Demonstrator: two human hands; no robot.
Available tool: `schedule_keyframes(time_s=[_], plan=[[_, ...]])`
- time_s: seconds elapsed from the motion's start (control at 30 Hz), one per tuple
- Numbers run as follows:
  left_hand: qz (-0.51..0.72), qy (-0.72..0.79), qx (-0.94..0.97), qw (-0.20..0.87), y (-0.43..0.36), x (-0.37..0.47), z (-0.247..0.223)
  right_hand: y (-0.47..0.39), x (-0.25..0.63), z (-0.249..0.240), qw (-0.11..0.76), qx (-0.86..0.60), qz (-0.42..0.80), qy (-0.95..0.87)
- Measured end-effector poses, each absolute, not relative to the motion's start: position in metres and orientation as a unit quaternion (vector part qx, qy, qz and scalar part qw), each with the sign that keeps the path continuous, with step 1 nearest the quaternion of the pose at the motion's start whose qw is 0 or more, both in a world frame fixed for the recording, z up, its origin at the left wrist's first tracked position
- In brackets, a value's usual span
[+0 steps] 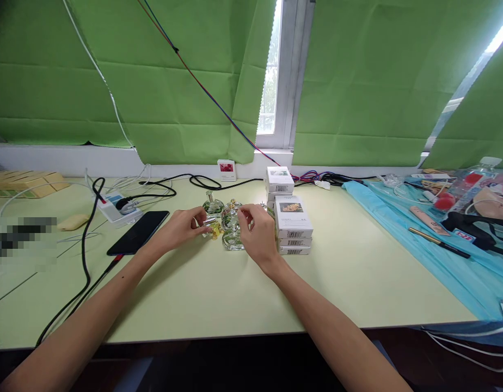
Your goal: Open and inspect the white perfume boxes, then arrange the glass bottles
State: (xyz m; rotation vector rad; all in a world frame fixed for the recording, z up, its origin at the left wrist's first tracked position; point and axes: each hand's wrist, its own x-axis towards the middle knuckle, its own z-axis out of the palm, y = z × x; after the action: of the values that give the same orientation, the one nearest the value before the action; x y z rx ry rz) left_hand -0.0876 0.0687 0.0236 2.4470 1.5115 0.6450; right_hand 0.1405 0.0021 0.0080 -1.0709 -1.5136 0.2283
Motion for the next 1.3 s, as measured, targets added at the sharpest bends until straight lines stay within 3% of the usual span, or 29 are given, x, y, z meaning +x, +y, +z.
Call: schedule_keyframes(time_s=[0.23,0.5,0.83,1.07,1.3], plan=[[0.357,0.499,0.789,0.038,0.056,-0.076,0.027,0.001,0.140,0.011,0.599,-0.459,0.080,-0.652],[0.516,0.385,0.765,-0.017,0.035,-0.051,0.024,-0.005,0.138,0.014,0.588,-0.387,0.030,-0.710],[0.554,0.290,0.778,-0.058,0.024,-0.041,0.013,-0.003,0.137,0.009,0.522,-0.325,0.003,-0.789],[0.574,0.190,0.791,-0.091,0.023,-0.036,0.010,0.004,0.137,0.000,0.521,-0.303,-0.025,-0.798],[0.573,0.183,0.796,-0.075,0.022,-0.035,0.008,0.003,0.136,0.002,0.538,-0.282,-0.028,-0.794]])
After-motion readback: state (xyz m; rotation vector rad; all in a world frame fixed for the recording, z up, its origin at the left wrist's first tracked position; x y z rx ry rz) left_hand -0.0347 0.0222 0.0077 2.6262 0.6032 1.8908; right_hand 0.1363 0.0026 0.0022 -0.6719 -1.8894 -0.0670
